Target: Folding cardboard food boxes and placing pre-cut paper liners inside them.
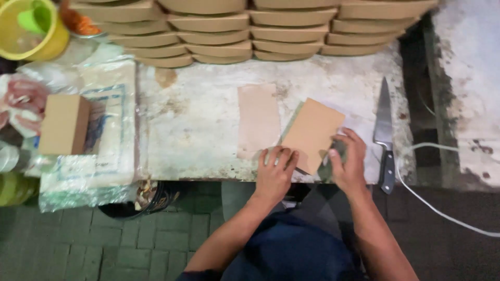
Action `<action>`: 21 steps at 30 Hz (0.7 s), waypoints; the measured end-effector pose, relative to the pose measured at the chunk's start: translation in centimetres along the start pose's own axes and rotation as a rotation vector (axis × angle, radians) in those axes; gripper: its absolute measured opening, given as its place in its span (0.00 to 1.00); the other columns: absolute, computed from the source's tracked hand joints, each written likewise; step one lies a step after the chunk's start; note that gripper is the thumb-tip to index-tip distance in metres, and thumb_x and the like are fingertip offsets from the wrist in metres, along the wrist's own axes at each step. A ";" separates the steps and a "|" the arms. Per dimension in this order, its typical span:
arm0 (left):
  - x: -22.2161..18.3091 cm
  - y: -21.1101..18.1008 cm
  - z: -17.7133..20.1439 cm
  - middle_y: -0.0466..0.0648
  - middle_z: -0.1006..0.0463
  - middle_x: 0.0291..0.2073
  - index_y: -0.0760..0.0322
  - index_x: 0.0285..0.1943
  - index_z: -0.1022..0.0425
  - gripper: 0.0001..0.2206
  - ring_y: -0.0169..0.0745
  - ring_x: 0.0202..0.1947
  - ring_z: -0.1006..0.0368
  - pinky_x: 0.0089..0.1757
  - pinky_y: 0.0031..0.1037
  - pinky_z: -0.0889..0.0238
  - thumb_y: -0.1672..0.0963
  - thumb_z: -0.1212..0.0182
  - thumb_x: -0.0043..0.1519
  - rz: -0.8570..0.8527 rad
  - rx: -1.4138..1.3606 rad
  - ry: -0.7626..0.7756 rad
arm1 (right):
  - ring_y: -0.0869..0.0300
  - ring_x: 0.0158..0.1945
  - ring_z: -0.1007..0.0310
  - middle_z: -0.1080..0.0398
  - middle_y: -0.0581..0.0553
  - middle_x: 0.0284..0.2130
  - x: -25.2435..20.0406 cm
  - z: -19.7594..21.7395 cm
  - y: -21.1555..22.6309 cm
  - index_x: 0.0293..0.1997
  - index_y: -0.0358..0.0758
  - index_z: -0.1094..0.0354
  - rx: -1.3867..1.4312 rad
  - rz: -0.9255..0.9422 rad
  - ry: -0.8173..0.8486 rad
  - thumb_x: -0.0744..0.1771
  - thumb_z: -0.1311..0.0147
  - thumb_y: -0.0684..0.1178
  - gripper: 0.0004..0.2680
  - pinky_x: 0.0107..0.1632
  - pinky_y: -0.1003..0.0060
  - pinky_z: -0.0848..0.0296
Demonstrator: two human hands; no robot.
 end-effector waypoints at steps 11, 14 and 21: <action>-2.5 -0.1 8.1 0.60 0.30 0.56 0.71 0.65 0.37 0.31 0.58 0.52 0.31 0.48 0.42 0.38 0.47 0.46 0.58 0.718 -0.697 0.289 | 0.52 0.56 0.35 0.33 0.32 0.53 3.7 -0.6 -5.3 0.62 0.31 0.41 0.159 -0.403 0.129 0.72 0.51 0.46 0.13 0.57 0.61 0.40; -2.8 -0.4 10.5 0.56 0.31 0.58 0.68 0.68 0.41 0.37 0.51 0.48 0.28 0.43 0.37 0.35 0.43 0.50 0.54 1.004 -1.049 0.523 | 0.59 0.47 0.32 0.31 0.38 0.45 2.6 -2.2 -6.0 0.55 0.35 0.36 0.236 -0.506 0.134 0.72 0.47 0.47 0.09 0.48 0.65 0.32; -6.1 1.7 12.9 0.51 0.27 0.53 0.62 0.57 0.43 0.27 0.44 0.41 0.29 0.35 0.35 0.35 0.45 0.45 0.54 1.193 -1.062 0.261 | 0.63 0.25 0.39 0.35 0.43 0.31 -2.5 -6.5 -6.6 0.54 0.45 0.42 0.621 -0.465 -0.029 0.68 0.48 0.47 0.10 0.30 0.71 0.37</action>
Point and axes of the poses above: each hand's wrist, its own x-axis towards the middle knuckle, its own z-axis out of the back of the hand, y = z × x, the point moved 2 cm from there along x, towards the middle knuckle
